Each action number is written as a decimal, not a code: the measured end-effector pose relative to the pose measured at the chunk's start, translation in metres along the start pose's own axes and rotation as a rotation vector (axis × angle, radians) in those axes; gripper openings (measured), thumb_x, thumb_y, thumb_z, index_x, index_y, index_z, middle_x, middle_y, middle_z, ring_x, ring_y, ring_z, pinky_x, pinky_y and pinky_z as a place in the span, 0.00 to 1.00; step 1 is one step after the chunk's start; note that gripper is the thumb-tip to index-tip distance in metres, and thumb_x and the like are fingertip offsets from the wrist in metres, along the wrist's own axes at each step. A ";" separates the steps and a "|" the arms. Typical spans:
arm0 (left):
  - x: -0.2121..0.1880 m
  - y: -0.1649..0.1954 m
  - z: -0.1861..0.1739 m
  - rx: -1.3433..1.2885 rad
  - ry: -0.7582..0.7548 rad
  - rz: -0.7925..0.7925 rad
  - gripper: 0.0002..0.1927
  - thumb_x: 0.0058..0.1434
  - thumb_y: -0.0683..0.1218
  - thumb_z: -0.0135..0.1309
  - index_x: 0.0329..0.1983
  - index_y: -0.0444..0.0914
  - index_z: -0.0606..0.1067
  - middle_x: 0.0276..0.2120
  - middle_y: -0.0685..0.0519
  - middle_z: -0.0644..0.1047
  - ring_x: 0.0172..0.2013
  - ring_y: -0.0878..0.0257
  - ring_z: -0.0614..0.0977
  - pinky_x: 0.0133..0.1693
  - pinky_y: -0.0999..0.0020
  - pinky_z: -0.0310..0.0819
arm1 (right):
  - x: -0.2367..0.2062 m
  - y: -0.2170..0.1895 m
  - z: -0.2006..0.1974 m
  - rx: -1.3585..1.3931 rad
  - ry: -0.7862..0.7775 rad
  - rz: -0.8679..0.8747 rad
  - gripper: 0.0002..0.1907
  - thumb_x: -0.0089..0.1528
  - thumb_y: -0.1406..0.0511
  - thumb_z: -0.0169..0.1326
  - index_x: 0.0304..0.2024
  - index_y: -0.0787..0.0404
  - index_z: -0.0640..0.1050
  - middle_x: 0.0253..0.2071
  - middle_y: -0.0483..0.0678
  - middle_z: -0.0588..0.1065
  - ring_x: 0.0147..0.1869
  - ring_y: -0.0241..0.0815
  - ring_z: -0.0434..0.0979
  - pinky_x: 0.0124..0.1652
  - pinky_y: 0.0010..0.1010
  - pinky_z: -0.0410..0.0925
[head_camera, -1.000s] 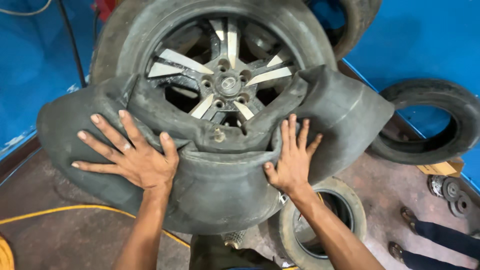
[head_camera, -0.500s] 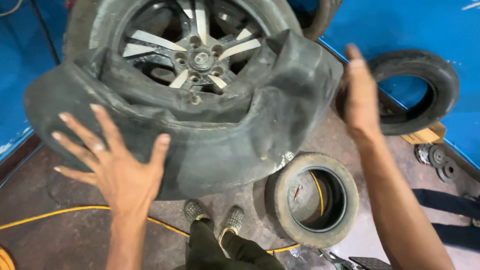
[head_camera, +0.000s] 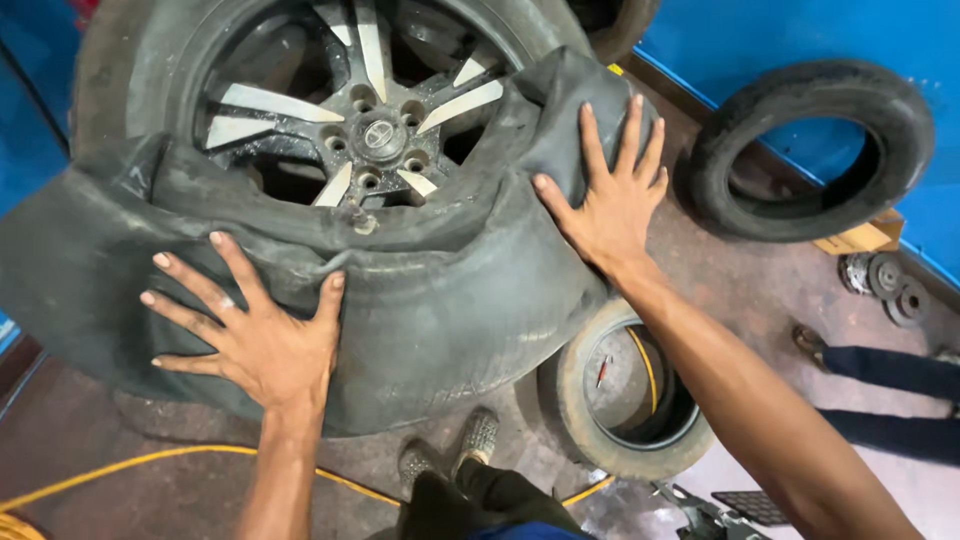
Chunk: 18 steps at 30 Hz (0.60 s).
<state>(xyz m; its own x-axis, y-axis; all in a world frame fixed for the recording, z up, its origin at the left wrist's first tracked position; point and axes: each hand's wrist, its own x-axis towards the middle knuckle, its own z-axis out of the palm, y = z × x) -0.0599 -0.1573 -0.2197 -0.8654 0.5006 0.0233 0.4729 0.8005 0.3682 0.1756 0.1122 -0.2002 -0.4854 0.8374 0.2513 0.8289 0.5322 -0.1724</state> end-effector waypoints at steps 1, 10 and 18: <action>0.005 0.003 -0.001 0.019 -0.001 0.003 0.61 0.58 0.85 0.39 0.86 0.50 0.47 0.81 0.39 0.36 0.77 0.30 0.33 0.60 0.07 0.27 | 0.004 -0.003 0.005 -0.017 0.004 0.013 0.49 0.62 0.35 0.56 0.79 0.41 0.59 0.82 0.56 0.38 0.83 0.71 0.32 0.63 0.81 0.46; 0.029 0.019 -0.001 0.099 0.075 0.055 0.59 0.60 0.85 0.42 0.85 0.49 0.48 0.79 0.36 0.38 0.75 0.25 0.36 0.57 0.06 0.24 | 0.028 -0.012 0.019 -0.085 0.111 0.009 0.45 0.64 0.36 0.54 0.79 0.42 0.62 0.82 0.56 0.43 0.82 0.69 0.36 0.63 0.81 0.47; 0.037 0.008 0.030 0.110 0.093 0.064 0.59 0.58 0.85 0.41 0.83 0.49 0.47 0.78 0.37 0.36 0.72 0.24 0.32 0.52 0.05 0.20 | 0.027 -0.021 0.027 -0.097 0.142 0.006 0.42 0.66 0.37 0.53 0.78 0.44 0.65 0.82 0.57 0.46 0.82 0.68 0.39 0.64 0.78 0.46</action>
<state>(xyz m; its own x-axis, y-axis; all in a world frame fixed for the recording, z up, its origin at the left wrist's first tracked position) -0.0829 -0.1225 -0.2437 -0.8422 0.5229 0.1311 0.5382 0.8018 0.2595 0.1375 0.1275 -0.2157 -0.4420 0.8106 0.3841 0.8578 0.5072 -0.0833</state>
